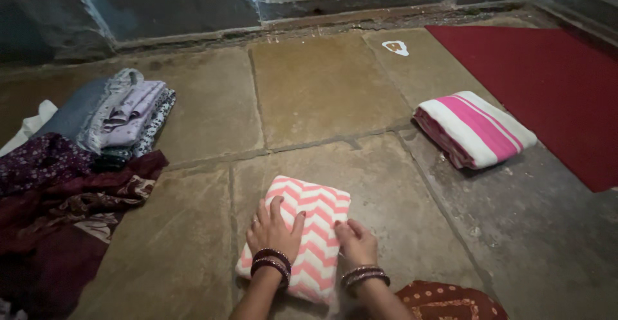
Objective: The person folds a pink and white chevron-patterned towel on the floor, then places it on a stack. They then unfold a red and white floral-patterned cloth and begin to fold it.
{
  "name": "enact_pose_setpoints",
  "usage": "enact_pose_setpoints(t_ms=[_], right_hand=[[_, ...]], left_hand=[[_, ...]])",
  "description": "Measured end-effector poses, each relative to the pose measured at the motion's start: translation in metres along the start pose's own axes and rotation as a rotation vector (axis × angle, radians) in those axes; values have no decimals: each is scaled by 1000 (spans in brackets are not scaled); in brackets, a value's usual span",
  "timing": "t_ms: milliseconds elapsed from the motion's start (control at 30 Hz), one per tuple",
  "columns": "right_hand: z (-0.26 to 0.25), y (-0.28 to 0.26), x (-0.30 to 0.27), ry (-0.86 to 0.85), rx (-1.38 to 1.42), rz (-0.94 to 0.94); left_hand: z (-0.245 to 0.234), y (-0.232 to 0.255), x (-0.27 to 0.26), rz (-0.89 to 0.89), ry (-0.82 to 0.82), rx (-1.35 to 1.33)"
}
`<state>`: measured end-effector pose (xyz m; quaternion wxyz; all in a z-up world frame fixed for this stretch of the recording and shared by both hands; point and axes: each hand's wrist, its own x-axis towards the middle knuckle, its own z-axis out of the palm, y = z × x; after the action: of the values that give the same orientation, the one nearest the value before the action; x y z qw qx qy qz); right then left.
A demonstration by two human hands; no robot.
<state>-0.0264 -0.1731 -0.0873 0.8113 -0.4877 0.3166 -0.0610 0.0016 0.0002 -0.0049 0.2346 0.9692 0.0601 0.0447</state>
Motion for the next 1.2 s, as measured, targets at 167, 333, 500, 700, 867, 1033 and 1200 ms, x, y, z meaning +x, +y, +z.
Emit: enact_pose_setpoints(t_ms=[167, 333, 500, 700, 867, 1033, 1200], right_hand=[[-18, 2, 24, 10, 168, 227], [-18, -1, 23, -130, 126, 214], [-21, -5, 17, 117, -12, 279], [-23, 7, 26, 35, 298, 283], [-18, 2, 18, 47, 242, 198], [-6, -13, 0, 41, 126, 144], [-2, -7, 9, -2, 252, 118]], left_hand=[[2, 5, -2, 264, 181, 151], [2, 62, -26, 306, -126, -12], [-4, 96, -27, 176, -239, 227], [5, 86, -19, 189, -277, 244], [14, 77, -14, 189, -211, 161], [14, 72, -11, 119, -252, 78], [17, 67, -12, 130, -187, -9]])
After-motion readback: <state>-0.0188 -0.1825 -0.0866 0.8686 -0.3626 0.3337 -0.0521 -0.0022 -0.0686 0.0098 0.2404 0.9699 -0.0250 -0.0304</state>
